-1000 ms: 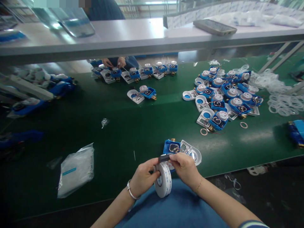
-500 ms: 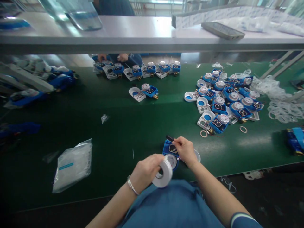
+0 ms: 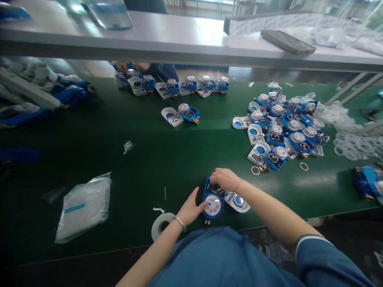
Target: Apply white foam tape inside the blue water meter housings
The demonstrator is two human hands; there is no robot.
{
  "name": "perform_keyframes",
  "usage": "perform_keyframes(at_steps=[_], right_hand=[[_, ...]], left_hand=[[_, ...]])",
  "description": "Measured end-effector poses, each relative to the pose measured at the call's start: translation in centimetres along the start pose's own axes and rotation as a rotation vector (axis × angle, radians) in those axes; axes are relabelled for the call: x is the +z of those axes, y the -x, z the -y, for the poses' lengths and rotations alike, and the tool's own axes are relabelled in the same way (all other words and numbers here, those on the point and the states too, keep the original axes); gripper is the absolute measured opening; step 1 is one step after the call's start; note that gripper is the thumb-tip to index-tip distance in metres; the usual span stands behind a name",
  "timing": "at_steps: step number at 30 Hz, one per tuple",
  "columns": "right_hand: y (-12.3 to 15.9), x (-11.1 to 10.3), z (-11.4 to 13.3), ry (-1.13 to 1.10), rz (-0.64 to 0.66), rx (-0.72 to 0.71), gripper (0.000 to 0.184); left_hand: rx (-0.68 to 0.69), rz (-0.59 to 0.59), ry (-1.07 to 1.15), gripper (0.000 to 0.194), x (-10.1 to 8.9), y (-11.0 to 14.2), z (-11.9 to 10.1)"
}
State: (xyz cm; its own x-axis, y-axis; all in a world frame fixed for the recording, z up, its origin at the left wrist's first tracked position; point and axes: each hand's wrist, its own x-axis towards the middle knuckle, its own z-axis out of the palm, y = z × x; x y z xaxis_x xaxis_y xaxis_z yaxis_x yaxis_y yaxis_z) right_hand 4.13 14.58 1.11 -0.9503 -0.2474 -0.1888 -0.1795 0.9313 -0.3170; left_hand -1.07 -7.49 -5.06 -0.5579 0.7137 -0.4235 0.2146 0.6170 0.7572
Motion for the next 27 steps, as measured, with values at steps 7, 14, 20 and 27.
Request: perform_keyframes(at_steps=[7,14,20,27], right_hand=[[-2.1,0.8,-0.2,0.096,0.132,-0.051,0.020],[-3.6,1.3,1.1,0.174,0.197,-0.090,0.017],[-5.0,1.6,1.3,0.201,0.230,-0.121,0.017],[-2.1,0.5,3.9,0.131,0.024,-0.022,0.022]], left_hand=[[0.076,0.115,0.254,0.070,1.8,-0.9,-0.4],[0.086,0.107,0.353,0.070,1.3,-1.0,-0.6],[0.076,0.103,0.362,0.065,1.4,-1.2,-0.7],[0.109,0.120,0.329,0.064,1.2,-1.5,-0.7]])
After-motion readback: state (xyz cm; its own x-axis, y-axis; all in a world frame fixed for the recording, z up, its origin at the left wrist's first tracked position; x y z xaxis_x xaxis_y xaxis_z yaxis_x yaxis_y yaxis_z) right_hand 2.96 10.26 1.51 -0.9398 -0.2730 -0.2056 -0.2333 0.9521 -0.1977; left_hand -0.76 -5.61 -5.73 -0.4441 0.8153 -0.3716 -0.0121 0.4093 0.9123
